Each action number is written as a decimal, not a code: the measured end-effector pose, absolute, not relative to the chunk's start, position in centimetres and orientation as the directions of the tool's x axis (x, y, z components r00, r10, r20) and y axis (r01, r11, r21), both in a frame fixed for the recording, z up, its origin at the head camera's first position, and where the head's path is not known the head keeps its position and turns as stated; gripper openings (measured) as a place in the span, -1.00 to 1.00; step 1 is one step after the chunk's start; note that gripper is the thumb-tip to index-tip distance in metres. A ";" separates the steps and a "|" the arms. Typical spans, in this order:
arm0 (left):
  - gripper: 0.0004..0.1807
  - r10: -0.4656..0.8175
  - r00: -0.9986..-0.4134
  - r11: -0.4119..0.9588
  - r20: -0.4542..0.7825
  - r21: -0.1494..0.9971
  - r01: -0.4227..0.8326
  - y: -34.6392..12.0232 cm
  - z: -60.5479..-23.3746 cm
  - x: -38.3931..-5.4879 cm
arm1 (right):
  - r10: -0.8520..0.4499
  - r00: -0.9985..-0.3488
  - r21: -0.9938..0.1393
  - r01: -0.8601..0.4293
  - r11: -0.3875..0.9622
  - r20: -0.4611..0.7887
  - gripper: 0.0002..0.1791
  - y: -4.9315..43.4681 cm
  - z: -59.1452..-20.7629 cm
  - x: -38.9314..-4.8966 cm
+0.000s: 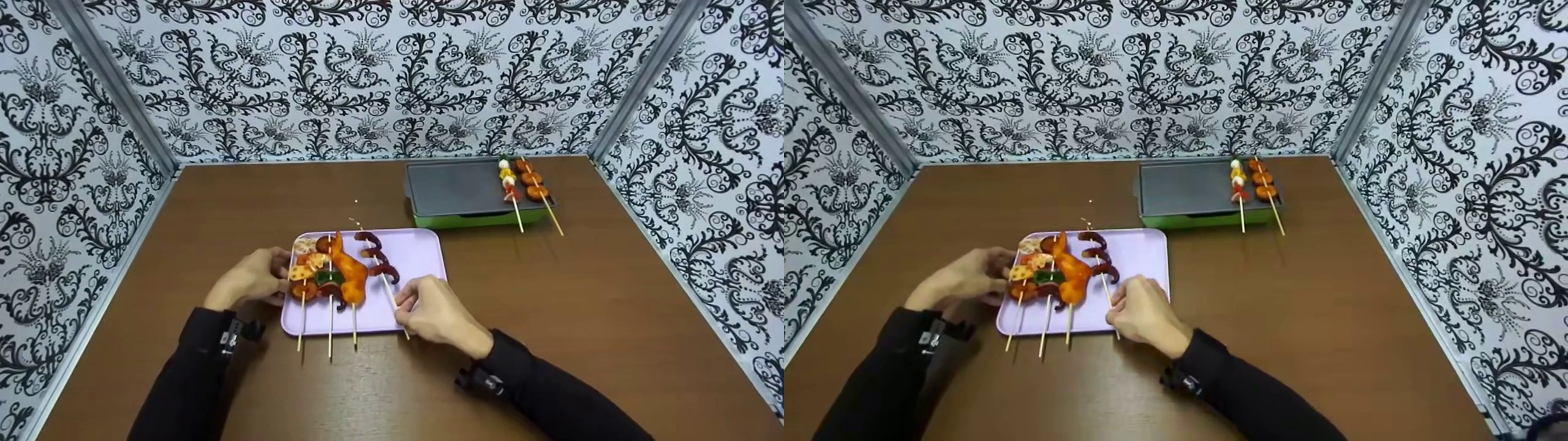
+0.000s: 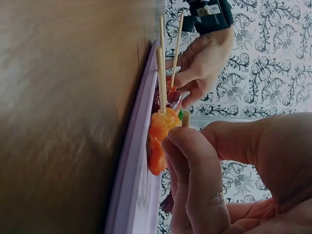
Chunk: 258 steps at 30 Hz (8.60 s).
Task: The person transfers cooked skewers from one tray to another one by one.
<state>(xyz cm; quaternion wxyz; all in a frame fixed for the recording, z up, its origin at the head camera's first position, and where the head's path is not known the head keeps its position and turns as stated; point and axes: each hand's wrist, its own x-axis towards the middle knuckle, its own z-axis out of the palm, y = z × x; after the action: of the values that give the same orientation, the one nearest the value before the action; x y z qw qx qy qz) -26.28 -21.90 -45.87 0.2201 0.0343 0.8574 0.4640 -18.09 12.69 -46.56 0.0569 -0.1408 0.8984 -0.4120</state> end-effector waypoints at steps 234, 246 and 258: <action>-0.31 0.282 -0.903 0.531 -0.326 0.836 -0.136 -22.2 -46.4 -26.6 | 0.196 -0.936 -0.474 0.037 0.880 0.291 -0.87 29.3 -40.9 -28.9; -0.33 0.263 -0.904 0.531 -0.336 0.833 -0.155 -22.0 -46.5 -26.5 | 0.160 -0.952 -0.513 0.002 0.858 0.263 -0.90 27.7 -41.3 -27.7; -0.33 0.281 -0.904 0.543 -0.321 0.830 -0.126 -22.2 -46.1 -26.3 | 0.103 -0.970 -0.586 -0.049 0.809 0.222 -0.91 26.3 -41.8 -26.2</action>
<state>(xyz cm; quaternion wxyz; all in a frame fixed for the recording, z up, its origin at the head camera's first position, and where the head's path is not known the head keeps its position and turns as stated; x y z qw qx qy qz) -26.30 -22.18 -46.15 0.2138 0.0453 0.8520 0.4757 -26.15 26.28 -41.80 -0.1226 0.0143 0.9430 -0.3090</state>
